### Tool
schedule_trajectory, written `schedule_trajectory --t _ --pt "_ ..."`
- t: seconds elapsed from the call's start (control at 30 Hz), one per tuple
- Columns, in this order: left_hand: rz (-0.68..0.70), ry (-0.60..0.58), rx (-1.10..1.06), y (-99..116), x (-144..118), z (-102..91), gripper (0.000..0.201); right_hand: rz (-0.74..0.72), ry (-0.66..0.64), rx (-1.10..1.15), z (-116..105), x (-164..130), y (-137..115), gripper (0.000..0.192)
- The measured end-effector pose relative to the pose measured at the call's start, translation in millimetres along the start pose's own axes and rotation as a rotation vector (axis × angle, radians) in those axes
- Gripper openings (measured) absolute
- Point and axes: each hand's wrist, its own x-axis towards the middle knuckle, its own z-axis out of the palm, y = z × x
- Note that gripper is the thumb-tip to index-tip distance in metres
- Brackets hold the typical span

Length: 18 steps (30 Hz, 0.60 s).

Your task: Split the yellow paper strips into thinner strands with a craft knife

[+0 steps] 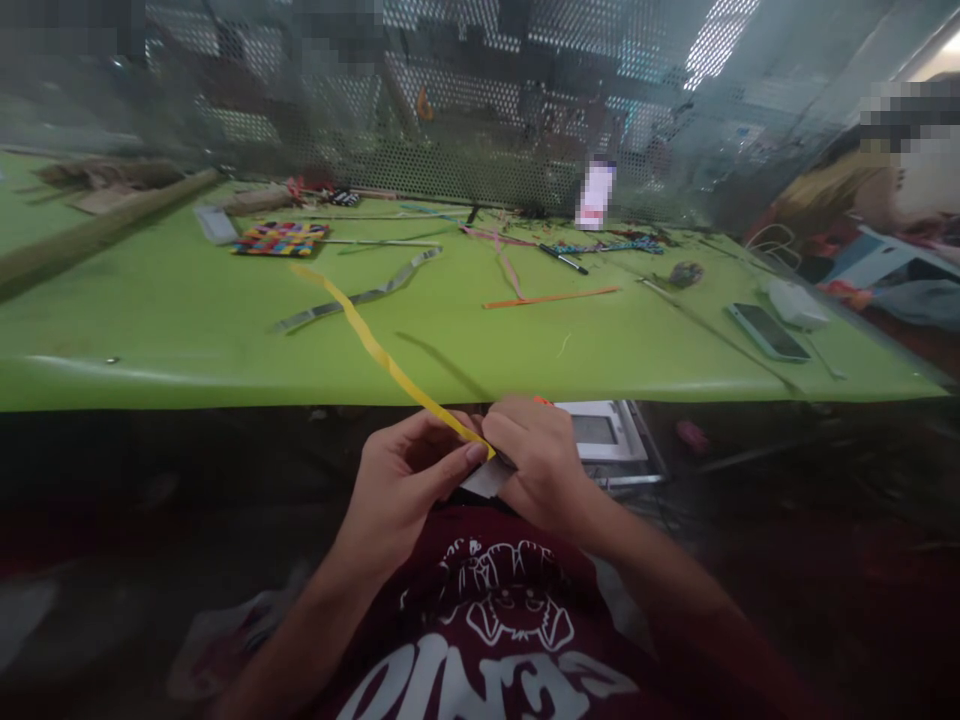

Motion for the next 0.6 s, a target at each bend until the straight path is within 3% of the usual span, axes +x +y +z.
schedule_trajectory --t 0.6 --pt "-0.016 0.025 0.009 1.8 -1.3 1.5 0.012 0.014 -0.008 0.028 -1.3 0.4 -1.2 0.023"
